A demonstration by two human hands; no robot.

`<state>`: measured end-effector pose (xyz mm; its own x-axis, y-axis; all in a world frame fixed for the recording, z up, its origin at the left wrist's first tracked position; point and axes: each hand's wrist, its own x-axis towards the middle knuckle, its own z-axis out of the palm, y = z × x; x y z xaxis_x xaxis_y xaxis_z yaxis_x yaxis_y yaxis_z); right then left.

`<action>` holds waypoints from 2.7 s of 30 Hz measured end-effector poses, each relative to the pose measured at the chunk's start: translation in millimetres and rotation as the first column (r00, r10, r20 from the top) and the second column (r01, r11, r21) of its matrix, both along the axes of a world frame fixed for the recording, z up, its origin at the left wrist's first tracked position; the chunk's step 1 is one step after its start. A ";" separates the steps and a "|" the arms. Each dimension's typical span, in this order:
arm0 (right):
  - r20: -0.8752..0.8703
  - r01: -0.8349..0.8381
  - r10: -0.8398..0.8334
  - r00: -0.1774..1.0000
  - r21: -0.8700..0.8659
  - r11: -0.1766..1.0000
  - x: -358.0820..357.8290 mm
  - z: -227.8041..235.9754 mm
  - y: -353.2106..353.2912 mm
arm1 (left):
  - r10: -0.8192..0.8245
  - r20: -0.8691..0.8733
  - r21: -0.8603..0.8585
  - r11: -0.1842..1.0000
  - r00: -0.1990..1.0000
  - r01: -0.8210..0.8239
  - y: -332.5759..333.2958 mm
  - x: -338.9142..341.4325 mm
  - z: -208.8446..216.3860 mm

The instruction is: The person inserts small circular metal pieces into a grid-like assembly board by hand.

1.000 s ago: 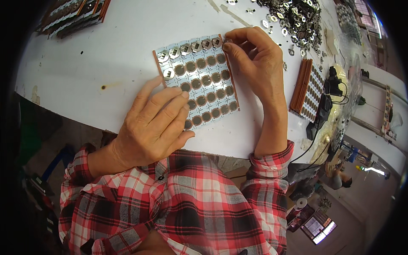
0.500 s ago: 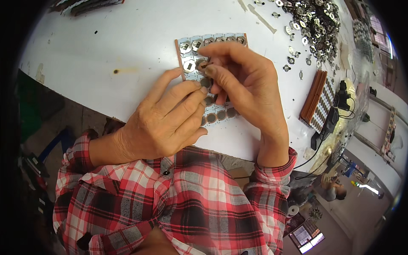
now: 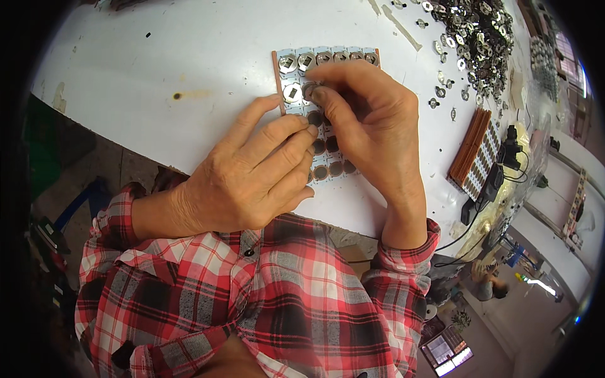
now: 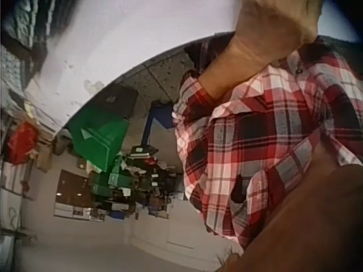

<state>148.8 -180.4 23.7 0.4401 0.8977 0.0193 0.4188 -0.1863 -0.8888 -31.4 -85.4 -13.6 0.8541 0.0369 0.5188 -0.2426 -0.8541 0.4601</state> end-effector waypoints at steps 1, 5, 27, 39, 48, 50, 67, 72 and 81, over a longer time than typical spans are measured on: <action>-0.038 0.092 -0.094 0.995 -0.053 0.994 -5.7 5.3 1.5 | 0.001 0.007 0.005 1.000 1.000 -0.001 -0.7 0.3 0.4; 0.004 0.128 -0.128 0.992 -0.063 0.990 -5.1 3.5 0.5 | 0.003 0.010 0.030 1.000 1.000 -0.003 -1.0 2.4 -0.5; 0.585 0.409 -0.132 0.800 -0.371 0.834 90.1 31.4 -64.9 | -0.005 -0.046 0.002 1.000 0.999 0.005 2.8 4.5 7.6; 0.228 0.515 -0.467 0.854 -0.250 0.820 92.3 32.1 -62.9 | 0.033 -0.020 -0.022 0.999 0.999 -0.034 -1.0 5.1 6.1; 0.355 0.464 -0.345 0.869 -0.342 0.817 88.3 19.2 -50.9 | -0.003 -0.041 -0.003 1.000 0.999 0.003 2.0 2.6 6.6; 0.351 0.445 -0.326 0.878 -0.347 0.826 86.0 17.8 -49.2 | -0.001 -0.043 0.003 1.000 0.999 0.001 2.0 3.5 6.6; -0.254 0.041 -0.060 0.965 -0.081 0.996 27.9 8.8 -14.6 | 0.087 0.083 -0.018 0.996 0.993 -0.086 -5.8 8.2 -3.9; -0.264 0.118 -0.137 0.955 -0.088 0.989 21.7 9.7 -12.6 | 0.011 -0.004 0.031 0.999 1.000 -0.011 -0.5 2.1 -0.8; -0.271 0.085 -0.117 0.955 -0.127 0.988 24.6 7.3 -15.2 | 0.008 0.006 0.025 1.000 1.000 -0.008 -0.9 2.7 -0.9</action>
